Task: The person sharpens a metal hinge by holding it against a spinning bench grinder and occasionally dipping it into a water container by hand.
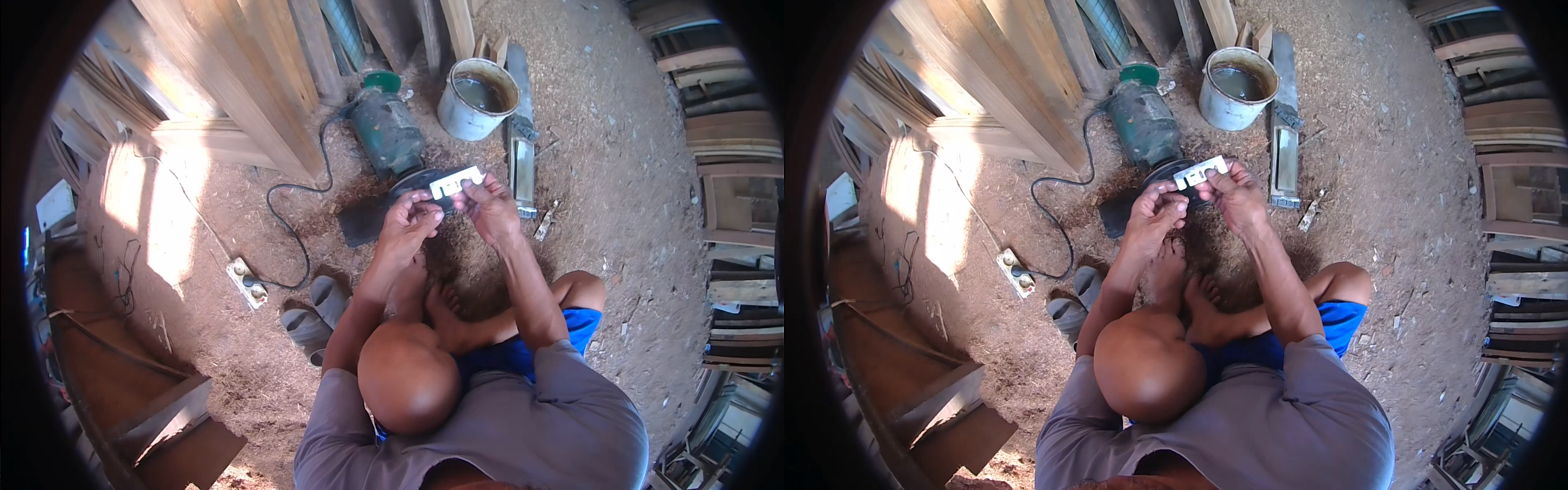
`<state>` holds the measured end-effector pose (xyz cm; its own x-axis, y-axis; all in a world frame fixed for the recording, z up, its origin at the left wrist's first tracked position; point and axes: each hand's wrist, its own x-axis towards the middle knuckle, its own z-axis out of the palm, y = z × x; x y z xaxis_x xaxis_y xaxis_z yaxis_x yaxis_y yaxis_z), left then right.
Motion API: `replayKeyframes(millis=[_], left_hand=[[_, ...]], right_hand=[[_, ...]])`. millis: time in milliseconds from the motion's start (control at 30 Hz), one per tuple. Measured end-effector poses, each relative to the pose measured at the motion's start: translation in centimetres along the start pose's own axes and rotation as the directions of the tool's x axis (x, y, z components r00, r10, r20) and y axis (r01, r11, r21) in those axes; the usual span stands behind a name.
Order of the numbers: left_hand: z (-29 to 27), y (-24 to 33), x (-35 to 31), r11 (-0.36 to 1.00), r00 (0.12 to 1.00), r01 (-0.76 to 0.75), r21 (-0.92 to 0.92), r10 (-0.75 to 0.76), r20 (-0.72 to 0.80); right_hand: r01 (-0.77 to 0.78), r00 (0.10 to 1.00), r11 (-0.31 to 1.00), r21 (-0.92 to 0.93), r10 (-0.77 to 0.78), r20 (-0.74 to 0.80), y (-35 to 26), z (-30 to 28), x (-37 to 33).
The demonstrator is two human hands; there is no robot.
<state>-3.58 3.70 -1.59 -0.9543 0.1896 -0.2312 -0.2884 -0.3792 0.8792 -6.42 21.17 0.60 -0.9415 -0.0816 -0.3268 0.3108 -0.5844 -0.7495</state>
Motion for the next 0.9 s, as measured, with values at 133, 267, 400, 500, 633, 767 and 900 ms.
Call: replayKeyframes(millis=[133, 267, 400, 500, 633, 767, 900], left_hand=[[0.9, 1.0, 0.0, 0.992, 0.999, -0.038, 0.12, 0.039, -0.006], [1.6, 1.6, -0.6, 0.992, 0.998, -0.068, 0.107, 0.069, -0.007], [3.4, 2.7, -0.7, 0.991, 0.999, -0.029, 0.127, 0.026, 0.023], [5.3, 3.6, -0.4, 0.989, 0.99, -0.105, 0.102, 0.094, 0.106], [7.5, 4.9, 0.9, 0.986, 0.961, -0.164, -0.013, 0.163, 0.223], [9.3, 5.4, 1.2, 0.975, 0.914, -0.091, -0.205, 0.163, 0.372], [9.6, 4.4, 0.8, 0.984, 0.919, -0.041, -0.171, 0.104, 0.379]], right_hand=[[0.078, 0.997, 0.989, -0.127, -0.076, 0.022, 0.9, 0.6, -2.6], [0.237, 0.969, 0.885, -0.401, -0.245, 0.033, 0.2, -0.3, -4.2], [0.194, 0.98, 0.902, -0.387, -0.198, 0.029, -2.1, -1.2, -6.3], [0.02, 0.998, 0.998, 0.067, -0.023, 0.053, -4.5, -1.0, -8.3], [0.16, 0.98, 0.986, 0.039, -0.163, 0.115, -6.2, -0.8, -10.3], [0.325, 0.943, 0.94, -0.107, -0.313, 0.112, -6.6, -0.1, -11.7], [0.356, 0.931, 0.933, -0.058, -0.348, 0.109, -6.2, -0.1, -12.3]])
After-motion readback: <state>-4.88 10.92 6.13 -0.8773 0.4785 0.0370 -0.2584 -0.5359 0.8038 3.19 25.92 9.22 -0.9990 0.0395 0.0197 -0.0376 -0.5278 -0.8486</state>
